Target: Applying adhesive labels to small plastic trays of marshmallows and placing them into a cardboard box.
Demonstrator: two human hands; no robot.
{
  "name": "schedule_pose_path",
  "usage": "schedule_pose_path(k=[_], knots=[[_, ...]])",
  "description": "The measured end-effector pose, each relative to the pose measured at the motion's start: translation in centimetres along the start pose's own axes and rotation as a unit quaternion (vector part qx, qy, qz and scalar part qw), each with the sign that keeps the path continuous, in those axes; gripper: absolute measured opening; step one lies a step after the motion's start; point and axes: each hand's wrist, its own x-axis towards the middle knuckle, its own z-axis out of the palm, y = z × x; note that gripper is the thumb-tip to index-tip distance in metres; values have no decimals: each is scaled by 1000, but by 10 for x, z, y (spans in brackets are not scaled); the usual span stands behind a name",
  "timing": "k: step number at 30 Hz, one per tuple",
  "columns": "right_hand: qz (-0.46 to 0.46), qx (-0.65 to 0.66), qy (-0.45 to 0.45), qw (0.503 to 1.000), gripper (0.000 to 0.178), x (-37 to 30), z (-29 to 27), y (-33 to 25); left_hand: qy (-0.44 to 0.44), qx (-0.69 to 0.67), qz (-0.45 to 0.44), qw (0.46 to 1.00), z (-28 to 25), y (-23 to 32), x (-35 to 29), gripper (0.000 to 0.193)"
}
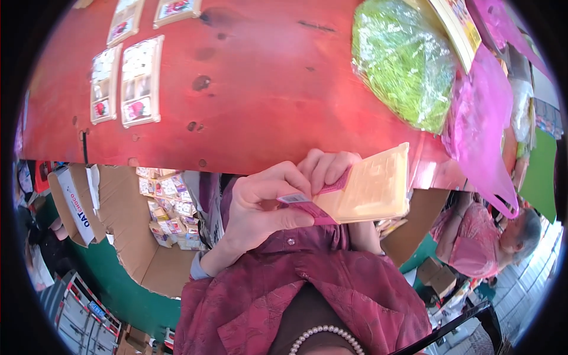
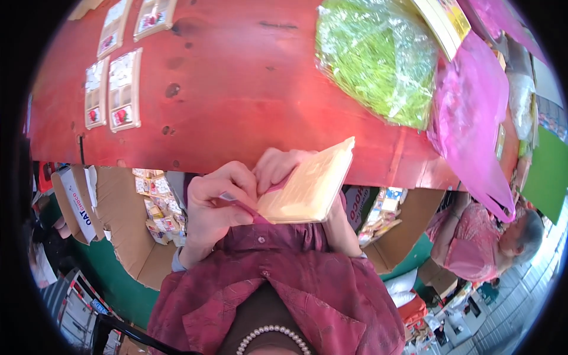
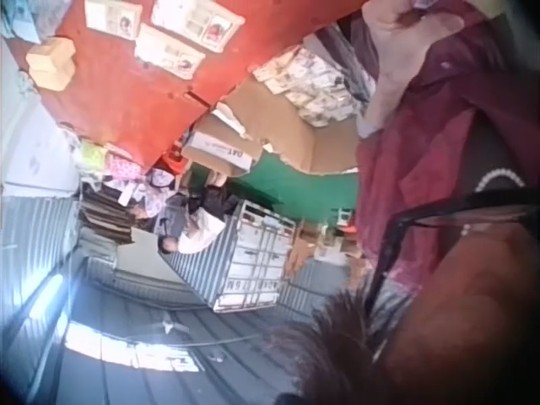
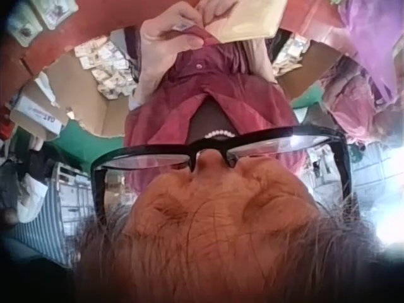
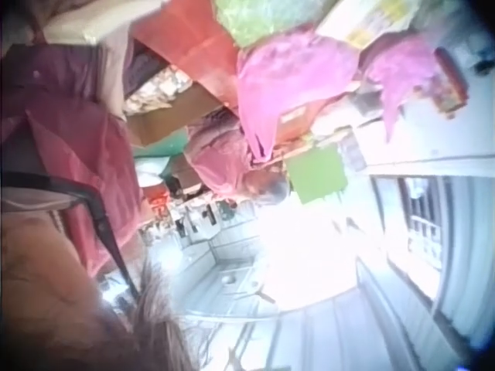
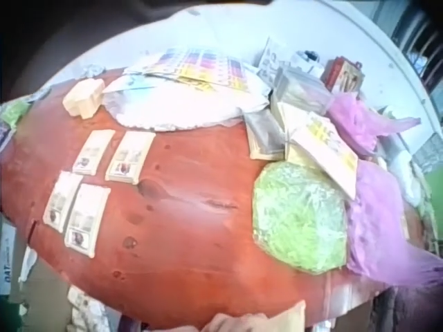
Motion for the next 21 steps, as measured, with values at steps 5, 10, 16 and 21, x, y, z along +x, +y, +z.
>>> schedule_pose_path(k=[5,10,16,21], knots=[[-51,3,-91,995,26,1,-12,2,-57,71,8,996,9,8,0,22],[-19,-3,-152,988,26,2,-22,-10,-95,80,-8,992,10,6,1,21],[-16,5,-141,990,27,1,-19,-12,-75,69,-55,993,19,9,2,22],[-30,5,-161,987,28,0,-23,-13,-112,86,-81,987,18,11,8,23]])
